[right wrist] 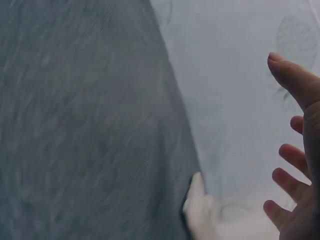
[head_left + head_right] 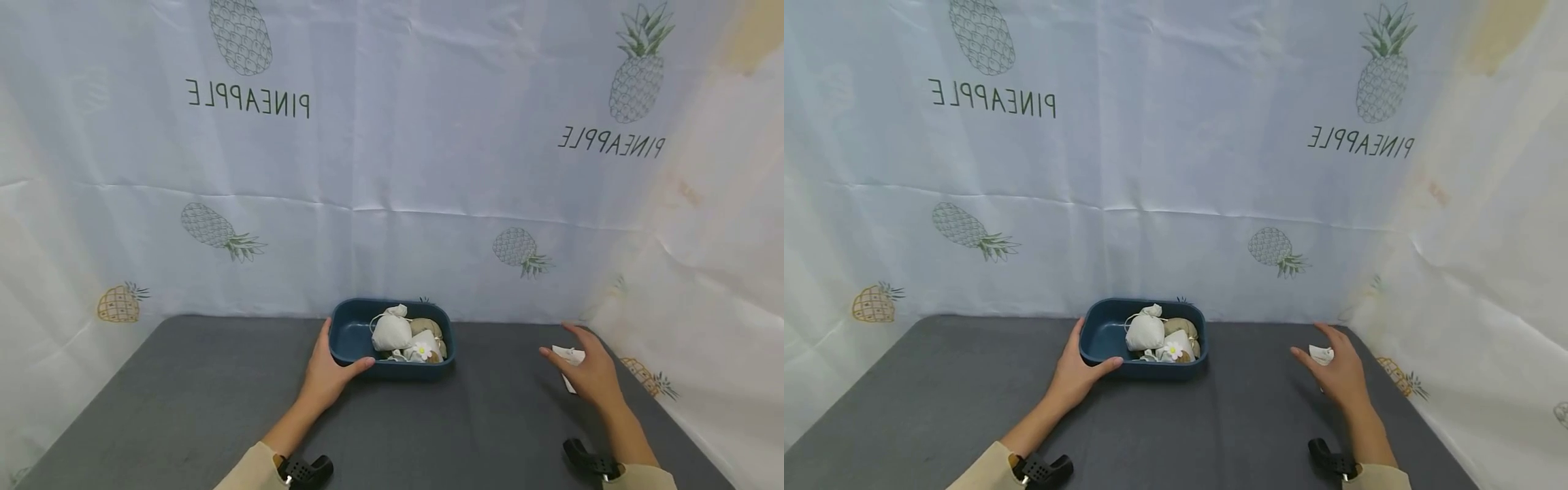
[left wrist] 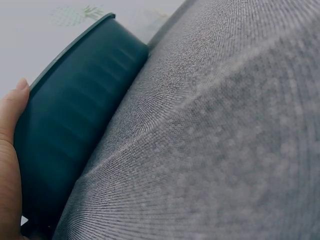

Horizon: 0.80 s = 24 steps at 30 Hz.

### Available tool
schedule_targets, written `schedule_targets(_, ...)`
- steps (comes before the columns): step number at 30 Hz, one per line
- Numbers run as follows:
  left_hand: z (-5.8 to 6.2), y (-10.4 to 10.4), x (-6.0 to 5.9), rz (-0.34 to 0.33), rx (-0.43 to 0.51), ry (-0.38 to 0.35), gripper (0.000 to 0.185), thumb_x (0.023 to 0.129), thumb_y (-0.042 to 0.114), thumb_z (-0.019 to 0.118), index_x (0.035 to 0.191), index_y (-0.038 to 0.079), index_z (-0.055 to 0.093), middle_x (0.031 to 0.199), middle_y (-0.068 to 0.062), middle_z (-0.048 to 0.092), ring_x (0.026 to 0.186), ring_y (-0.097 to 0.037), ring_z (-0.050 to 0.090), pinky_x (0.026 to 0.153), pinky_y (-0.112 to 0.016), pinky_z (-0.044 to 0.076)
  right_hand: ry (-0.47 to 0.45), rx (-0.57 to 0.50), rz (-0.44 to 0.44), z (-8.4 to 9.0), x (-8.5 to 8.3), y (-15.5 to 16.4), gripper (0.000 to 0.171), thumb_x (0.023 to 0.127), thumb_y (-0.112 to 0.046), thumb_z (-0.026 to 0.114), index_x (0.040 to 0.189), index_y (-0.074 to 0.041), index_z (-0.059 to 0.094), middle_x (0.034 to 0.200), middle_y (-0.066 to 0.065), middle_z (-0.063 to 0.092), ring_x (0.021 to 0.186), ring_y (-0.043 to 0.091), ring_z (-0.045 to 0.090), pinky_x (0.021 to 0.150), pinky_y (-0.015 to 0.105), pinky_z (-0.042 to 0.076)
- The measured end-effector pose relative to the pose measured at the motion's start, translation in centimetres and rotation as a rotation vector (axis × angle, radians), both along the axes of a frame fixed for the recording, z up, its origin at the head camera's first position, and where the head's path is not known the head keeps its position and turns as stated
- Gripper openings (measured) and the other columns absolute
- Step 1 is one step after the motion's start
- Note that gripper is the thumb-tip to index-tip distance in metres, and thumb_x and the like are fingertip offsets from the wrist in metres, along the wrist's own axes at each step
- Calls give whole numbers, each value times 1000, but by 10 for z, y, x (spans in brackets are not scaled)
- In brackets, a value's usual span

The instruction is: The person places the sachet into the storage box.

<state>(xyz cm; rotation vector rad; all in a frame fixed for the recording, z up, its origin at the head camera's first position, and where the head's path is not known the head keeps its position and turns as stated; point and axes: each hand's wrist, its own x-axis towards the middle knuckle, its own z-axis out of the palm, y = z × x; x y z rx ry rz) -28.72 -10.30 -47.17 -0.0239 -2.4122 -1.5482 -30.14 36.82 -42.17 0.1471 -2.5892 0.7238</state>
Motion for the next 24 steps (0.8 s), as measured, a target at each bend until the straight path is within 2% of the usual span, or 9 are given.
schedule_targets(11, -1, 0, 0, -4, 14, -18, 120, 76, 48, 86, 164, 13, 12, 169, -17, 21, 153, -42, 28, 117, -67, 31, -59, 75, -28, -29, -6, 25, 84, 84, -43, 81, 144, 6, 47, 145, 40, 43, 129, 58, 42, 96, 73, 37)
schedule_targets(16, 0, 0, 0, -1, 16, -24, 120, 76, 48, 86, 164, 14, 12, 169, -16, 21, 153, -42, 27, 117, -67, 30, -128, 64, -37, -36, -9, 31, 86, 87, -48, 77, 146, 6, 44, 148, 41, 39, 132, 60, 38, 99, 73, 34)
schedule_targets(24, -1, 0, -1, 2, 1, -20, 119, 77, 49, 85, 164, 13, 12, 168, -18, 21, 153, -43, 27, 117, -67, 30, -155, 85, -34, -47, -10, 38, 85, 89, -46, 74, 146, 9, 43, 148, 42, 38, 136, 63, 34, 102, 74, 32)
